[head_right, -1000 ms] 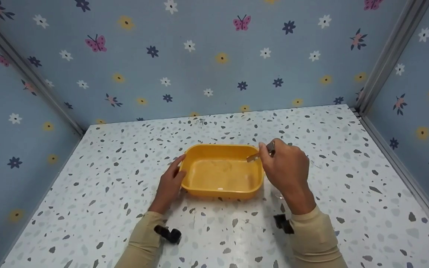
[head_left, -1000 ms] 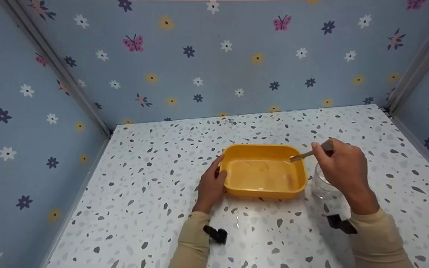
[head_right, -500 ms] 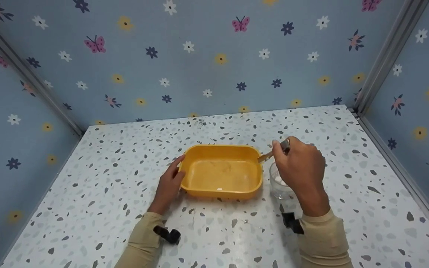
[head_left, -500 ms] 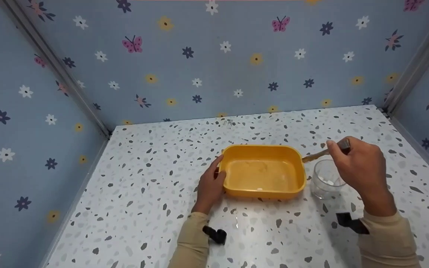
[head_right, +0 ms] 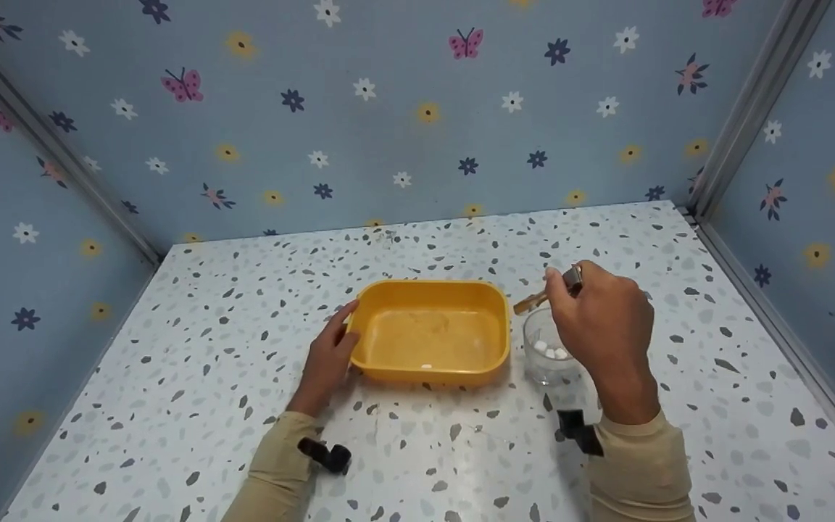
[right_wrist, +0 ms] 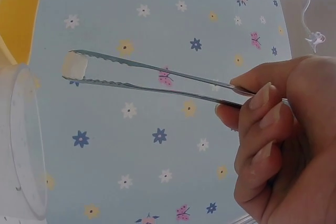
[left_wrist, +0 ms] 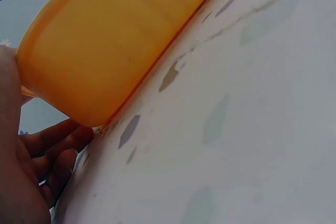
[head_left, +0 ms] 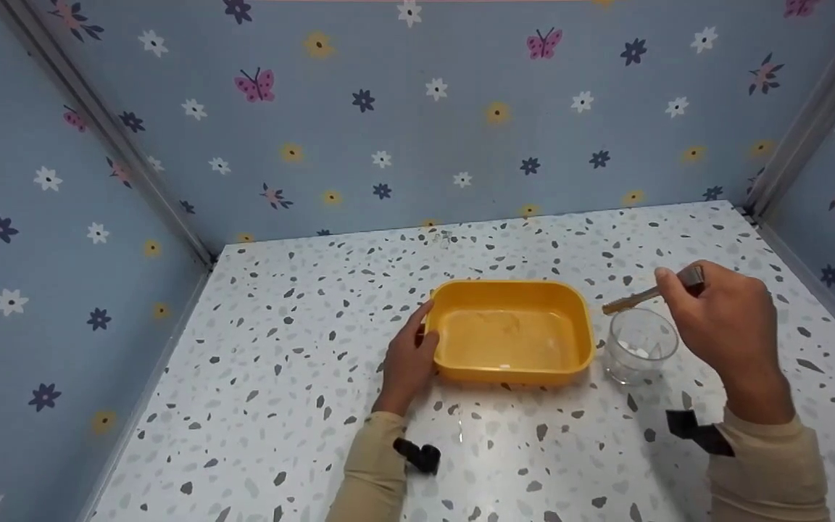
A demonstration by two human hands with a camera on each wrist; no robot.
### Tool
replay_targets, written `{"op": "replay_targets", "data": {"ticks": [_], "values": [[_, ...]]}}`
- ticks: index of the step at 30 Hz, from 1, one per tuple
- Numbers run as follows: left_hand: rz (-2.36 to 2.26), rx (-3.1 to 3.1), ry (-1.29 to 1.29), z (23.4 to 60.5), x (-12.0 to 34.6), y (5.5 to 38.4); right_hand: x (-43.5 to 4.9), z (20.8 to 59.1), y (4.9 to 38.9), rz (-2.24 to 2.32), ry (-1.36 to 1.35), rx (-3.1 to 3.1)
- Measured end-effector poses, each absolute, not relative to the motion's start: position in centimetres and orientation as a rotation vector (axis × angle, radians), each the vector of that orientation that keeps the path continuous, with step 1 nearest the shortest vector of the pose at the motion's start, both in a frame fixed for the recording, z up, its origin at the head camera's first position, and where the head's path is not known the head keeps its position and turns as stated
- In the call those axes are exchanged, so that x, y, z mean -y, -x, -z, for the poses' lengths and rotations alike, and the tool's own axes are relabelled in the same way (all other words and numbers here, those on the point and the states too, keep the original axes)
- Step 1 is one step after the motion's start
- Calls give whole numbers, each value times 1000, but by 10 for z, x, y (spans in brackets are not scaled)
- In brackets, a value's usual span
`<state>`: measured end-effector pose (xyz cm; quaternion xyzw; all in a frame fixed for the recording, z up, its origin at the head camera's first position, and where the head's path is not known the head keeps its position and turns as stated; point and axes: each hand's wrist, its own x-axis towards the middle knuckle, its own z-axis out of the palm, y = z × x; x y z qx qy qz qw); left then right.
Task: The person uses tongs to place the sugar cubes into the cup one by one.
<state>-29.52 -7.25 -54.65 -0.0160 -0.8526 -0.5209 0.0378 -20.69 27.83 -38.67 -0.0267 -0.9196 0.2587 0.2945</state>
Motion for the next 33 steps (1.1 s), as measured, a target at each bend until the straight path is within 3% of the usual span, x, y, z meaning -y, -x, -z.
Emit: {"op": "replay_targets", "data": {"ticks": [33], "values": [[1621,2618,38,548,74,295,-296,391,213,-608,173,2762]]}}
